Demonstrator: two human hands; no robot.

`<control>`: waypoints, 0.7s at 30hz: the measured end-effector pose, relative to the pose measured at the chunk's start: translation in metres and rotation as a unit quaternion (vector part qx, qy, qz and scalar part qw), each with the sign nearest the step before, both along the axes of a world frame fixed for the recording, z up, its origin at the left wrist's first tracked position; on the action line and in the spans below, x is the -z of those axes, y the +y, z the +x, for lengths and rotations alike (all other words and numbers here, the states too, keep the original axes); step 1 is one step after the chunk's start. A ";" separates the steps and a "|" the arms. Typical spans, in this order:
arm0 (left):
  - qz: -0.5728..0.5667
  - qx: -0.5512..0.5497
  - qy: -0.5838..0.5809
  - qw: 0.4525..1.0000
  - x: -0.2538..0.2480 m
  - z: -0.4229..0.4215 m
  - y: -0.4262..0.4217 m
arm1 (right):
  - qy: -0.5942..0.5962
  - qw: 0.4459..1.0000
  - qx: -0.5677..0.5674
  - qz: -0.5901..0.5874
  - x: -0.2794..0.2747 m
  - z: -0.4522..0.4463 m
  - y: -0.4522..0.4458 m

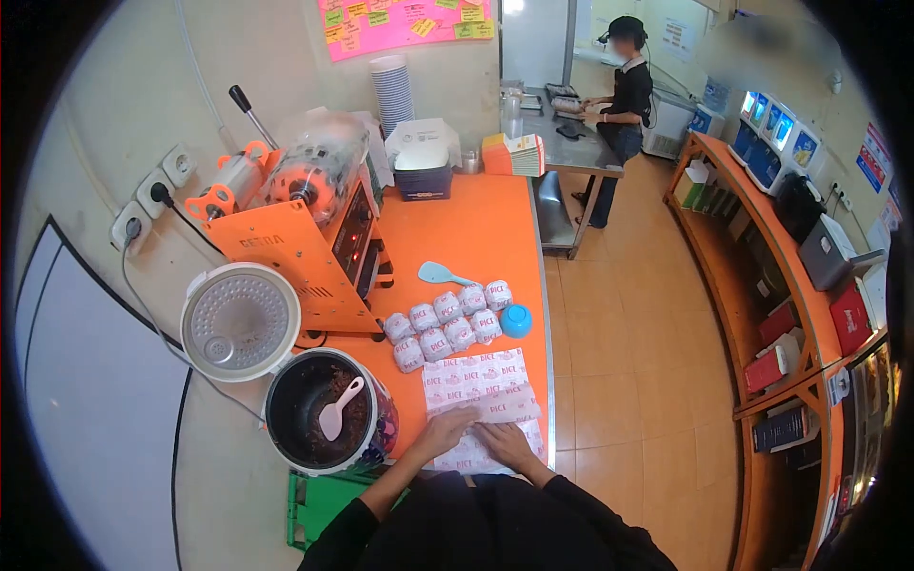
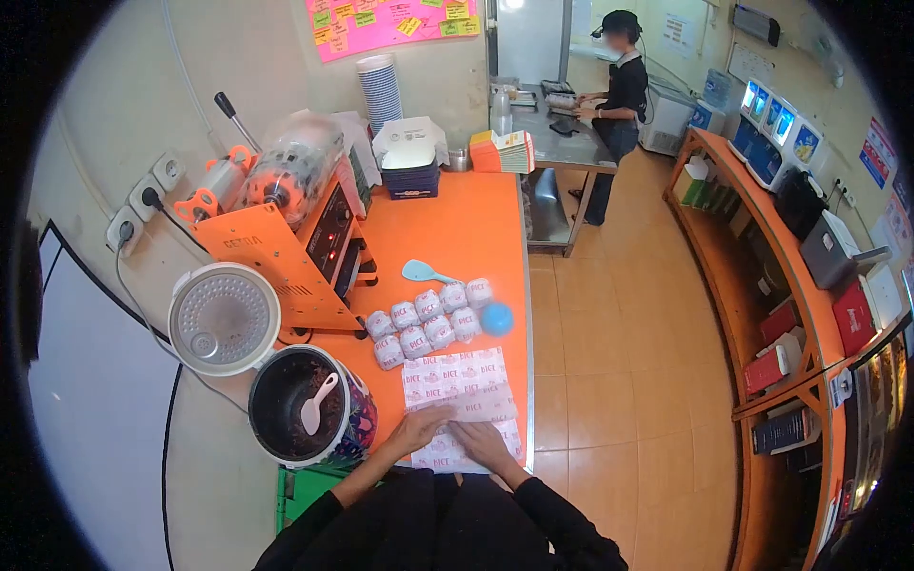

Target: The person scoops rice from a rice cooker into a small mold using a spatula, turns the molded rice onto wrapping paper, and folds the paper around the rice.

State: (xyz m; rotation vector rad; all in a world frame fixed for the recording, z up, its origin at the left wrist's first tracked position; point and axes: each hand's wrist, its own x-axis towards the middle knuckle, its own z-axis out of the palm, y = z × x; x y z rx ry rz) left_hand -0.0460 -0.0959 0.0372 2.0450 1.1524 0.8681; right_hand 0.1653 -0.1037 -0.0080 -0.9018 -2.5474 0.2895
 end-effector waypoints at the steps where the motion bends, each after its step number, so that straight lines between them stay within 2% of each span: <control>1: -0.017 0.006 -0.016 1.000 0.000 -0.001 -0.004 | -0.001 1.000 0.003 -0.005 0.001 0.001 0.000; 3: -0.034 0.007 -0.031 0.999 0.002 -0.005 -0.008 | -0.002 1.000 0.002 -0.011 0.000 0.002 0.002; 5: 0.002 0.028 0.032 0.999 -0.001 -0.008 -0.010 | 0.061 0.991 0.005 0.119 0.005 0.004 0.007; 6: 0.000 0.024 0.032 0.999 -0.006 -0.006 -0.014 | 0.061 0.991 0.001 0.117 0.010 0.006 0.006; 8: 0.084 0.045 0.176 0.980 -0.015 0.003 -0.023 | 0.026 0.989 0.052 0.136 0.017 0.008 -0.001; 9: 0.082 0.043 0.177 0.980 -0.011 0.009 -0.027 | 0.027 0.989 0.050 0.135 0.019 0.009 -0.002; 11: 0.097 0.002 0.250 0.963 0.000 0.023 -0.038 | 0.000 0.987 0.059 0.150 0.018 0.011 -0.004; 14: 0.154 -0.029 0.241 0.958 0.016 0.035 -0.046 | 0.021 0.987 0.089 0.132 -0.004 0.007 0.002; 18: 0.152 -0.065 0.159 0.973 0.028 0.026 -0.041 | 0.066 0.992 0.059 0.091 0.004 0.020 0.019; 21: 0.106 -0.162 0.102 0.976 0.033 0.019 -0.042 | 0.077 0.996 0.033 0.038 0.003 0.027 0.024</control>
